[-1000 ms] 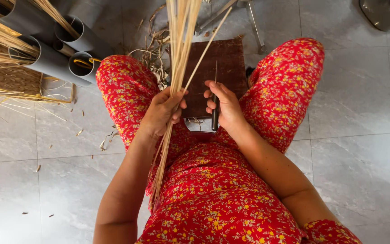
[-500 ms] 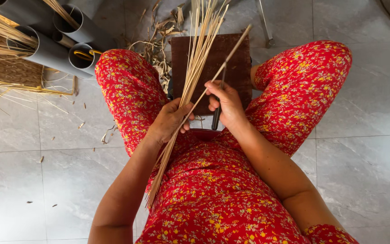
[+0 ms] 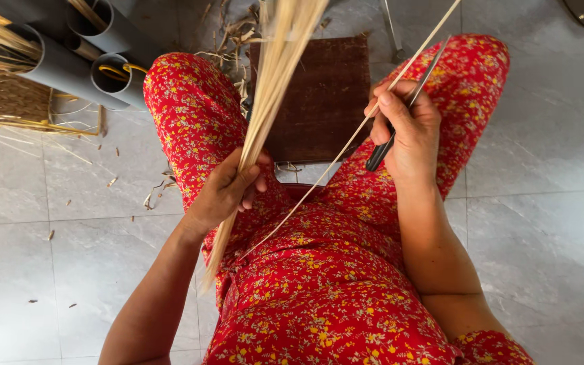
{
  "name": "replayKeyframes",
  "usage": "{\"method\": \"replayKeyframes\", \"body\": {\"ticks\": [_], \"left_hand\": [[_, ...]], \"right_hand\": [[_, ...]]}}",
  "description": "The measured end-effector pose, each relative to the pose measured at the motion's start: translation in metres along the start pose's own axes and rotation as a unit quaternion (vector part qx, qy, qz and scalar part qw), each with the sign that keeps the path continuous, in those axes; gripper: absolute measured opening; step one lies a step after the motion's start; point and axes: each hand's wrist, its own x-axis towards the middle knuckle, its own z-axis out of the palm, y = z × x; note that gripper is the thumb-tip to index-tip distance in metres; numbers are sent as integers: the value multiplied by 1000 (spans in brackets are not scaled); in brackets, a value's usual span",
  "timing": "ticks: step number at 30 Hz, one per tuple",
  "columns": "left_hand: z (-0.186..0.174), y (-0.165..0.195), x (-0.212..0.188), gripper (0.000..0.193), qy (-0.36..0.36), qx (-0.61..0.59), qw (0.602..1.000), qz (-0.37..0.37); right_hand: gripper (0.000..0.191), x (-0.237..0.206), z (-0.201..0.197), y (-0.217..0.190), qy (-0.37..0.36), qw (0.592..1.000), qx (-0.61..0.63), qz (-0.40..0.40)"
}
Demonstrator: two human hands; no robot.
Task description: The person sits on a low stool and trims dried stalks with scissors, cutting off side twigs and dropping debris on the floor. They gather the trimmed stalks into a bundle, tie the bundle, then peel and scrape individual stalks with a knife.
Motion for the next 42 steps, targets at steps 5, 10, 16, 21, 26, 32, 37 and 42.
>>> {"method": "replayKeyframes", "body": {"ticks": [5,10,16,21,26,32,37,42], "left_hand": [[28,3,24,28,-152,31,986,-57],[45,1,36,38,-328,23,941,-87],[58,-7,48,41,-279,221,932,62],[34,-5,53,38,-65,43,989,125],[51,2,40,30,-42,-56,997,31],[42,30,17,26,41,1,999,16],[28,47,-5,26,29,51,998,5],[26,51,-14,24,19,67,997,45]], "right_hand": [[9,-24,21,-36,-36,995,-71,-55],[9,-47,37,-65,-76,986,-132,-66],[10,-22,42,-24,-75,979,-186,29],[11,-12,29,8,-73,978,-187,63],[16,-6,35,20,-100,974,-194,66],[41,-15,24,-4,-119,970,-202,69],[47,-33,30,-13,-248,951,-154,103],[44,-36,40,-2,-239,953,-115,145]]}}
